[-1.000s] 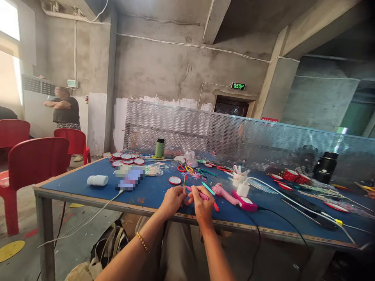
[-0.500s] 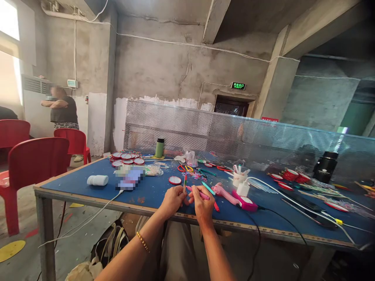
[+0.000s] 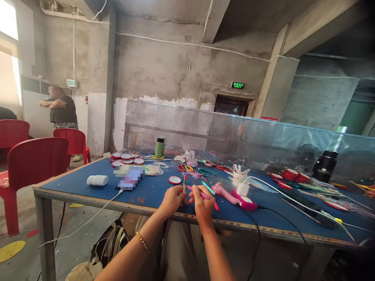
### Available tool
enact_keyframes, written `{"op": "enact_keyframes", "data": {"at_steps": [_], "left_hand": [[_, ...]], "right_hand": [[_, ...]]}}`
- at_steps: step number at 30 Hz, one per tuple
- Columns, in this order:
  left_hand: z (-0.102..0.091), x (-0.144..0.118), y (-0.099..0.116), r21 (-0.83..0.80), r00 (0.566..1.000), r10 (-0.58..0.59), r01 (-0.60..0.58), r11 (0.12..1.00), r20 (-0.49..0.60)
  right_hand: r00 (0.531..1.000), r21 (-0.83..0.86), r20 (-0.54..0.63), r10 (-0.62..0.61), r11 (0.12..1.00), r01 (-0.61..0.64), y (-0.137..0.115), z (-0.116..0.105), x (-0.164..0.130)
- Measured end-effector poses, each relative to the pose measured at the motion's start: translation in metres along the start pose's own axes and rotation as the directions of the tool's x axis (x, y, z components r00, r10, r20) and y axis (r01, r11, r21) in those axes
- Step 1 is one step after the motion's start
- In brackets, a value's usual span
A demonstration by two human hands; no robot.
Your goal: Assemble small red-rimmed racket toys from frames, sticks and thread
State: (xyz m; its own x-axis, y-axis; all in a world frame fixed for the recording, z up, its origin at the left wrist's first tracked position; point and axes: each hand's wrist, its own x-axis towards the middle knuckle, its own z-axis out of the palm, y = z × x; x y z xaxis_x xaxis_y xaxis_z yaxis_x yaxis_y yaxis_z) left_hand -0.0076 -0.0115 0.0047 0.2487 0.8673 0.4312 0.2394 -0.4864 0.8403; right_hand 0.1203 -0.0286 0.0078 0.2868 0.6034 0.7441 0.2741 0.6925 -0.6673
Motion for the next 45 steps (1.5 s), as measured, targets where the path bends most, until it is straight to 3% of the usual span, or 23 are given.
{"op": "enact_keyframes", "data": {"at_steps": [4, 9, 45], "left_hand": [[0.0012, 0.0013, -0.0038, -0.017, 1.0, 0.001, -0.001, 1.0, -0.004], [0.0006, 0.0001, -0.0015, -0.017, 1.0, 0.014, -0.015, 1.0, -0.015], [0.0014, 0.0002, -0.002, 0.016, 0.998, 0.051, -0.05, 0.999, -0.026]], "right_hand": [[0.999, 0.005, -0.049, -0.01, 1.0, 0.011, -0.0029, -0.0007, -0.0017], [1.0, 0.038, 0.01, -0.008, 0.999, 0.008, -0.0038, -0.0011, -0.0025], [0.998, 0.082, 0.06, 0.009, 0.997, -0.014, -0.0016, 0.0011, -0.0015]]}}
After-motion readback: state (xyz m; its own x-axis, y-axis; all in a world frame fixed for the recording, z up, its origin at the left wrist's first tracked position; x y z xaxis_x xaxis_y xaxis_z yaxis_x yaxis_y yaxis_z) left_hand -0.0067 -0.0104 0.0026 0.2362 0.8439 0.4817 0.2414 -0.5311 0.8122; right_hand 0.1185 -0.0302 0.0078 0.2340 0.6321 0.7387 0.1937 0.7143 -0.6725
